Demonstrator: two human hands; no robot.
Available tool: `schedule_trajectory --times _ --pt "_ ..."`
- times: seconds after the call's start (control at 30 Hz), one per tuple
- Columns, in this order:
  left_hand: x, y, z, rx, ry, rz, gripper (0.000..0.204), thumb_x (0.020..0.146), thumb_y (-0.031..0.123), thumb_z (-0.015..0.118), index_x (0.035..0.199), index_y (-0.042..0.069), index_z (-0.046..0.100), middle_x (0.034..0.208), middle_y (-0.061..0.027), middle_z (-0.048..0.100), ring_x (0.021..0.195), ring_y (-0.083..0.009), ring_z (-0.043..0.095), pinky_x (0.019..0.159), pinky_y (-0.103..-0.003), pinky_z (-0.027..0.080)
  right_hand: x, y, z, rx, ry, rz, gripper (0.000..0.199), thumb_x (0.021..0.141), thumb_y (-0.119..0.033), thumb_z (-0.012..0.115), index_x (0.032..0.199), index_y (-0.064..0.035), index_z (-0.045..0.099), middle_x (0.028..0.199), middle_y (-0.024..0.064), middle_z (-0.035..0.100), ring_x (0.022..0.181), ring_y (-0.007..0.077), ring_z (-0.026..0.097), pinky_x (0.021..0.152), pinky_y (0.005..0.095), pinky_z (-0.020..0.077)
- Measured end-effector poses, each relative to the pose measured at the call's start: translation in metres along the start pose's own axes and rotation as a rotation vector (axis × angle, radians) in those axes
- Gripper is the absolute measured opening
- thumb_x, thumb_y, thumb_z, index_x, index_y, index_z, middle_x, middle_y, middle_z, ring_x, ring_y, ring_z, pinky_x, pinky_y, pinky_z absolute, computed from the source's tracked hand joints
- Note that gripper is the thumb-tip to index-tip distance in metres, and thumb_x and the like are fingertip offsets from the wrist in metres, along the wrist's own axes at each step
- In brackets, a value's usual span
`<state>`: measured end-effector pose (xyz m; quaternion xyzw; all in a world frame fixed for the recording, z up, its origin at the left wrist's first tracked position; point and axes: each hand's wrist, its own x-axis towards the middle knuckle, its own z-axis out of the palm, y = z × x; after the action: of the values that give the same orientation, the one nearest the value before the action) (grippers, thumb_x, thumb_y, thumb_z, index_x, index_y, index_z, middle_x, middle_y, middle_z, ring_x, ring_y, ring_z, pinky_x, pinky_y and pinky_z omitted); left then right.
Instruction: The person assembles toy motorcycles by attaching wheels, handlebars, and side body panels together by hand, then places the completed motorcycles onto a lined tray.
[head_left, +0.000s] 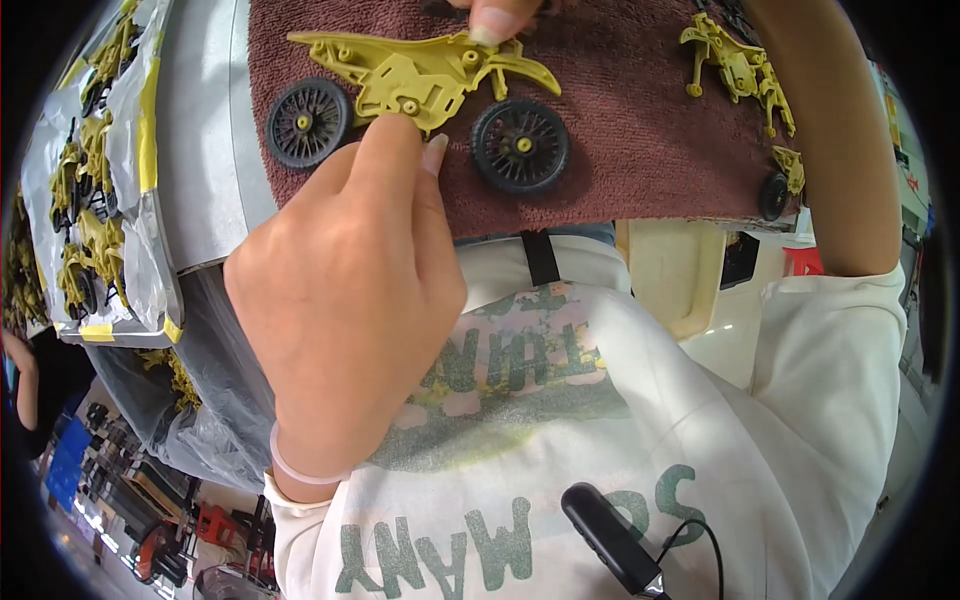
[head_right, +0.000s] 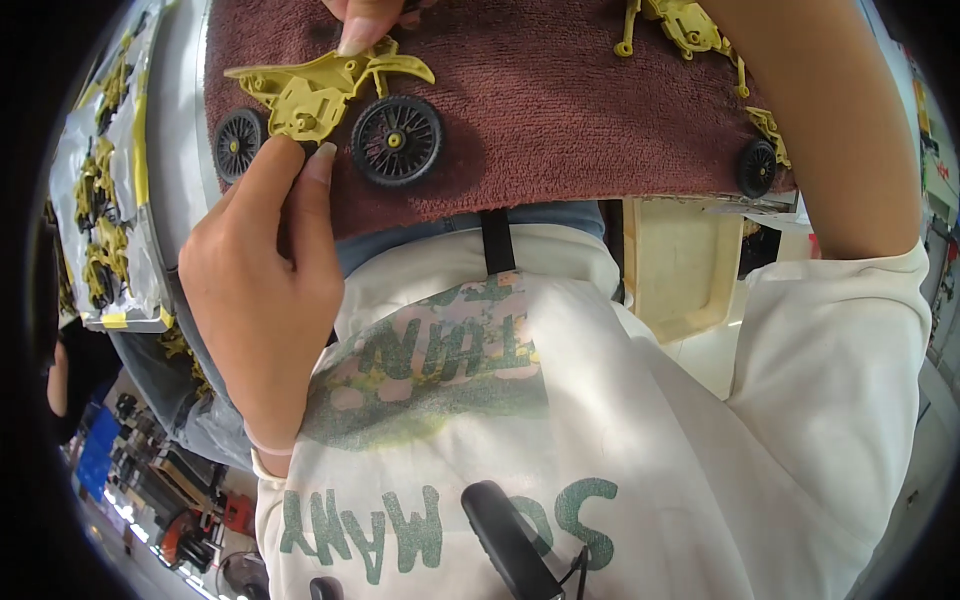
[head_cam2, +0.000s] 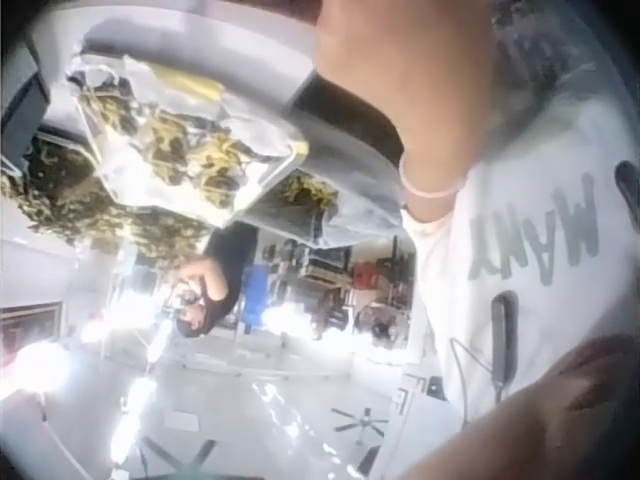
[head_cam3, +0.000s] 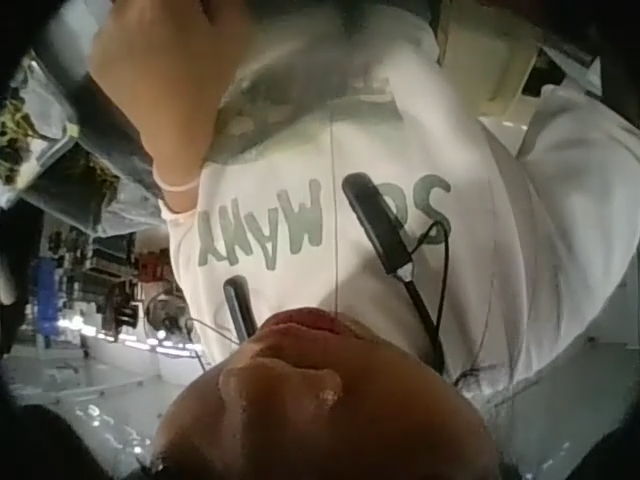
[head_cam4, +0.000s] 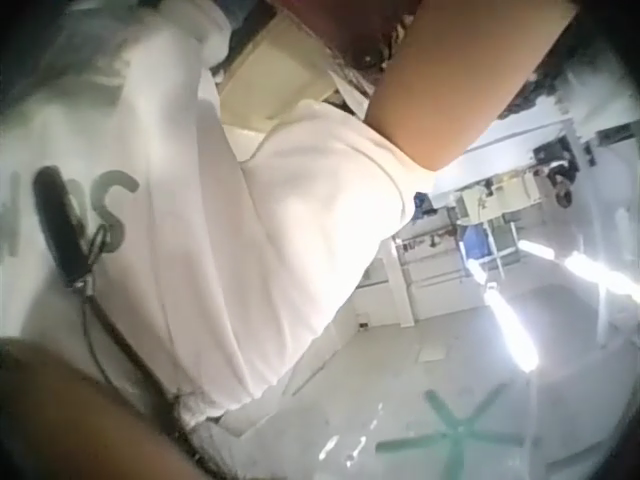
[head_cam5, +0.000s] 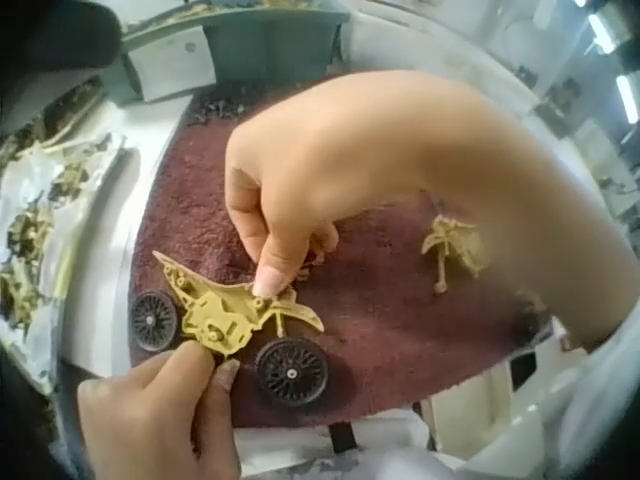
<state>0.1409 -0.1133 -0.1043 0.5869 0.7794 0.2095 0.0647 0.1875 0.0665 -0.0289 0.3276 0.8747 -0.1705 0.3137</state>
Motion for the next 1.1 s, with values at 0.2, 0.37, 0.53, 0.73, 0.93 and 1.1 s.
schedule_trajectory --times 0.2,0.37,0.53,0.73,0.93,1.1 --pt "0.001 -0.008 -0.002 -0.058 0.008 0.019 0.013 0.087 0.011 0.067 0.081 0.001 0.062 0.057 -0.0167 0.044 0.047 -0.0292 0.037 0.048 -0.035 0.032 -0.004 -0.003 0.001 -0.002 0.029 -0.088 0.034 0.076 -0.033 0.08 0.09 -0.0036 0.074 0.083 0.0082 0.07 0.08 0.0216 0.064 0.074 0.0361 0.0469" --pt "0.007 -0.01 -0.002 -0.064 -0.031 0.065 0.013 0.087 0.009 0.066 0.081 -0.001 0.062 0.054 -0.0139 0.041 0.046 -0.0222 0.033 0.047 -0.034 0.03 -0.01 0.004 0.006 -0.076 0.149 0.095 0.041 0.076 -0.04 0.08 0.092 -0.0022 0.073 0.087 0.0122 0.071 0.083 0.0274 0.065 0.075 0.0402 0.0479" --pt "0.009 -0.011 -0.006 -0.102 -0.072 0.067 0.013 0.087 0.008 0.066 0.082 -0.002 0.062 0.054 -0.0134 0.04 0.047 -0.019 0.031 0.046 -0.032 0.029 -0.008 0.009 0.007 -0.228 0.192 -0.041 0.054 0.076 -0.05 0.077 0.099 -0.0004 0.074 0.1 0.0137 0.072 0.093 0.0304 0.067 0.083 0.0407 0.0501" --pt "0.005 -0.002 -0.005 0.023 -0.017 0.045 0.018 0.089 0.017 0.063 0.08 0.002 0.058 0.058 -0.0182 0.053 0.054 -0.0391 0.052 0.049 -0.042 0.037 -0.017 0.023 0.009 -0.148 0.164 -0.173 0.052 0.078 -0.048 0.076 0.098 0.0002 0.074 0.099 0.0145 0.072 0.093 0.0292 0.067 0.082 0.0382 0.0511" --pt "0.0 0.0 -0.018 -0.318 -0.195 -0.177 0.022 0.089 0.018 0.067 0.085 -0.002 0.059 0.062 -0.0146 0.057 0.051 -0.0279 0.052 0.051 -0.036 0.039 -0.072 0.072 0.025 0.306 0.498 -0.087 0.037 0.074 -0.022 0.08 0.102 -0.0027 0.067 0.096 0.0113 0.065 0.089 0.026 0.062 0.078 0.0383 0.0482" --pt "-0.001 -0.014 -0.026 -0.434 -0.214 -0.17 0.019 0.089 0.014 0.069 0.087 -0.003 0.06 0.059 -0.0053 0.054 0.05 -0.0116 0.045 0.048 -0.027 0.034 -0.068 0.095 0.064 0.294 0.441 -0.115 0.023 0.073 -0.003 0.073 0.092 -0.0027 0.061 0.093 0.0099 0.057 0.096 0.0256 0.059 0.082 0.0338 0.0481"
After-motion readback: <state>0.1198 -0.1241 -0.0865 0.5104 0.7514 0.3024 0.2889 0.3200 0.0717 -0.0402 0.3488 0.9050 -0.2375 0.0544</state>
